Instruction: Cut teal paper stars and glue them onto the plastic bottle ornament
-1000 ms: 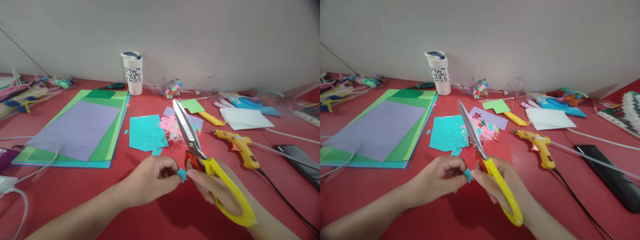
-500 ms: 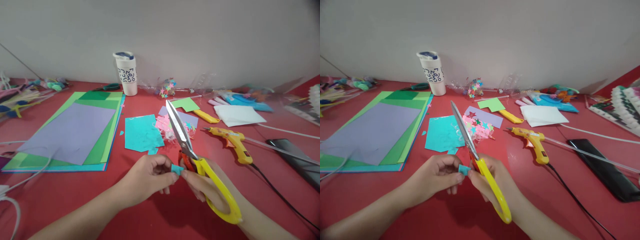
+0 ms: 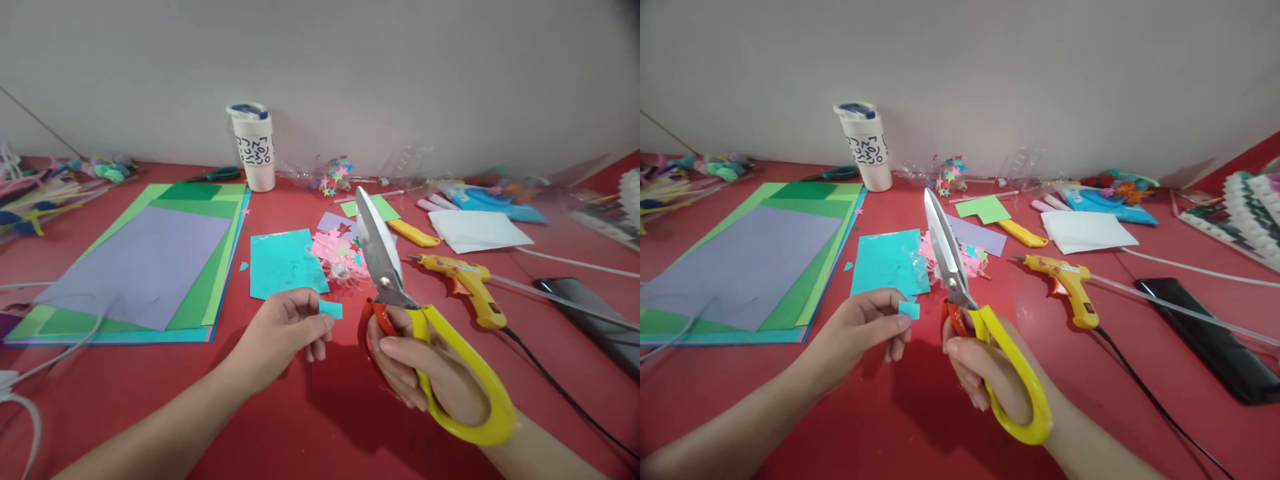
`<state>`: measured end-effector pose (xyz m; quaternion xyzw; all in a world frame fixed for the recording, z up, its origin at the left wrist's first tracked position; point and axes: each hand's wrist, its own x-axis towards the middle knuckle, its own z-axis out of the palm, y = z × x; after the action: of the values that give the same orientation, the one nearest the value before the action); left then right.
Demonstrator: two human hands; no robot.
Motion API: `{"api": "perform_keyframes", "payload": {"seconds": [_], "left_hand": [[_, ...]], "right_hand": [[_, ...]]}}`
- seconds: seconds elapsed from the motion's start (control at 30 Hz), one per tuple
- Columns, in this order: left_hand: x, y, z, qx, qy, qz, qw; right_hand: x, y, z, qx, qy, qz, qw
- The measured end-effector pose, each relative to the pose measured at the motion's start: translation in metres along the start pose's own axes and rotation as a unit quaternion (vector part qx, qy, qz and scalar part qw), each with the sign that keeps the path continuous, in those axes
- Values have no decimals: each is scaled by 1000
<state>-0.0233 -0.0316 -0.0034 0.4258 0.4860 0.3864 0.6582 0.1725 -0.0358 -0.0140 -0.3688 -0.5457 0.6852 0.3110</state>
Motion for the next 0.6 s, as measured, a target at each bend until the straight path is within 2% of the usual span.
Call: {"api": "perform_keyframes", "payload": {"seconds": [0.13, 0.37, 0.6], "left_hand": [[-1, -1, 0, 12, 0, -5, 1000], [-2, -1, 1, 13, 7, -11, 1000], [-2, -3, 0, 15, 6, -9, 1000]], "right_hand": [[0, -5, 3, -39, 4, 18, 999], [-2, -8, 7, -76, 69, 47, 994], [-1, -9, 9, -87, 77, 66, 991]]}}
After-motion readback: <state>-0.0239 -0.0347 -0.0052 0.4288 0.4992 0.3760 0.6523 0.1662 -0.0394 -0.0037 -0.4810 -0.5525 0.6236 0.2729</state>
